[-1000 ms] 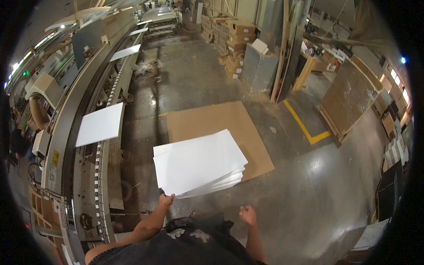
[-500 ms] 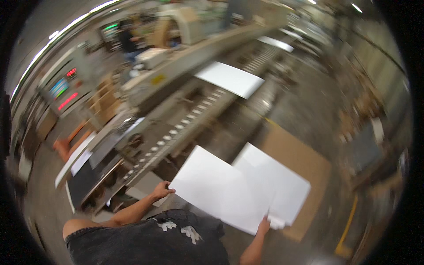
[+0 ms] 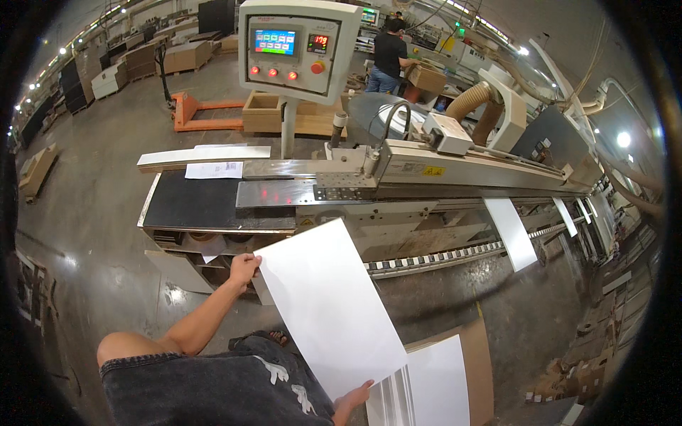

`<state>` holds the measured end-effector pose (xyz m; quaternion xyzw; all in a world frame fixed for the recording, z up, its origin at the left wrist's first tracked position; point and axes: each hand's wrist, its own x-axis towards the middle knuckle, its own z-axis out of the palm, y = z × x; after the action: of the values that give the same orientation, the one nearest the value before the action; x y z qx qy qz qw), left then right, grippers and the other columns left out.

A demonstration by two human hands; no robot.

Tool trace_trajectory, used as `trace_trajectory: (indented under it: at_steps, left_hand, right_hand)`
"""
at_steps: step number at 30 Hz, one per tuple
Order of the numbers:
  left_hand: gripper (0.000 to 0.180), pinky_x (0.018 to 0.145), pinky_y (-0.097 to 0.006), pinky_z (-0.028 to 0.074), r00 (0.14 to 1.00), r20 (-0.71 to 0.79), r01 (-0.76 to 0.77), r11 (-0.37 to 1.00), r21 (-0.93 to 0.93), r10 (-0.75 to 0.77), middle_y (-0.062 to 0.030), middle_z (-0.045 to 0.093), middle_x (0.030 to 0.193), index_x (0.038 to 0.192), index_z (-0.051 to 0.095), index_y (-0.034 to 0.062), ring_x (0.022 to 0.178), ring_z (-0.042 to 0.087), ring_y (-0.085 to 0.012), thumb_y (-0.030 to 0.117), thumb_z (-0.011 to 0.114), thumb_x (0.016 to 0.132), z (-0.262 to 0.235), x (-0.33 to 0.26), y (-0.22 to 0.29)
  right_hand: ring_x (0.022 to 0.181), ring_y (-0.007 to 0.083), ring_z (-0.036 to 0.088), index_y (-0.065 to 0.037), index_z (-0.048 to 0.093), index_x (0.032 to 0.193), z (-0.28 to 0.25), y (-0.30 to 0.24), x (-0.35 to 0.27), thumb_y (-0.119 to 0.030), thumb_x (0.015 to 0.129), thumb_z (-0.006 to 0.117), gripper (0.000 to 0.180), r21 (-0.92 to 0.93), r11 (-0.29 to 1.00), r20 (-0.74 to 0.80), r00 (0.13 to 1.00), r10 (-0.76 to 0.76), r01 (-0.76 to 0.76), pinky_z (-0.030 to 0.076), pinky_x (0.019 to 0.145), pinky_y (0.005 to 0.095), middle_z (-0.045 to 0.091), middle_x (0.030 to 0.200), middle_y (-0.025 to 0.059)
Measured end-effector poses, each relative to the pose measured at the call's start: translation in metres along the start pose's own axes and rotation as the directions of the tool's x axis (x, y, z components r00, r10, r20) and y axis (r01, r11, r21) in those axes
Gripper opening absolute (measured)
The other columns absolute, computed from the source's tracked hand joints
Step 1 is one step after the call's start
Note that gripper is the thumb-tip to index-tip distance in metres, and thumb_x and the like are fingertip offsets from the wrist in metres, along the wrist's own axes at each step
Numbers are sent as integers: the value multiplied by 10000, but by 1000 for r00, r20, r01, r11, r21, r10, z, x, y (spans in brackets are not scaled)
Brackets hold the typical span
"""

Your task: The person repeatedly picks up white rectangular panels from a conveyor belt and stacks them on a cardboard sheet on the floor. The person handles the panels one at a time, aligning them into a growing pile.

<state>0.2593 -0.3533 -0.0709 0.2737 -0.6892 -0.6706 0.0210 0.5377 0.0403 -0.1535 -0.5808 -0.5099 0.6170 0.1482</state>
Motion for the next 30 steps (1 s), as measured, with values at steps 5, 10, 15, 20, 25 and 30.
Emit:
trace_trajectory:
  at_steps: [5, 10, 15, 20, 25, 30]
  left_hand:
    - [257, 545, -280, 482, 1000, 6, 24, 1000, 1, -24, -48, 629, 760, 952, 642, -34, 625, 579, -118, 222, 656, 965, -37, 44, 7]
    - [245, 553, -299, 522, 988, 141, 53, 996, 71, -62, -65, 669, 764, 1025, 639, -46, 626, 623, -132, 192, 637, 966, -39, 50, -1]
    - [263, 501, -303, 512, 962, 268, 30, 998, 48, -42, -78, 692, 788, 1116, 630, -47, 596, 627, -132, 170, 623, 968, -25, 39, -24]
    - [299, 570, -318, 516, 968, 250, -14, 999, 52, 1, -94, 704, 805, 1167, 623, -48, 640, 647, -162, 173, 619, 967, -20, 54, -30]
    - [318, 672, -370, 508, 980, 193, -64, 994, 93, 45, -117, 714, 842, 1152, 622, -56, 675, 653, -196, 195, 633, 957, -20, 90, -34]
    - [245, 533, -316, 499, 972, 229, 36, 998, 48, -46, -72, 672, 805, 1114, 621, -37, 632, 609, -146, 160, 614, 970, -13, 93, -14]
  right_hand:
    - [998, 341, 655, 117, 529, 1259, 54, -11, -57, -357, 1045, 488, 522, 30, 999, 51, 998, -21, 19, 552, 811, 434, 647, 1156, 237]
    - [1047, 302, 632, 87, 462, 1348, 108, 0, -122, -230, 1031, 540, 455, 100, 985, 181, 970, -160, 143, 519, 889, 411, 606, 1247, 211]
    - [1104, 277, 600, 82, 456, 1329, 142, -1, -167, -203, 1005, 575, 447, -141, 959, 367, 913, -179, 245, 493, 928, 387, 601, 1242, 189]
    - [793, 230, 687, 75, 443, 1267, 168, -17, -187, -214, 1003, 570, 411, -213, 967, 578, 816, 12, 137, 566, 571, 328, 639, 1085, 203]
    - [487, 183, 606, 86, 436, 1209, 190, -33, -201, -230, 1011, 546, 389, -258, 950, 684, 727, 51, 176, 454, 380, 289, 636, 800, 151]
    - [449, 189, 581, 98, 434, 1191, 200, -34, -195, -247, 1007, 552, 409, -246, 951, 634, 773, 12, 188, 434, 366, 300, 619, 744, 136]
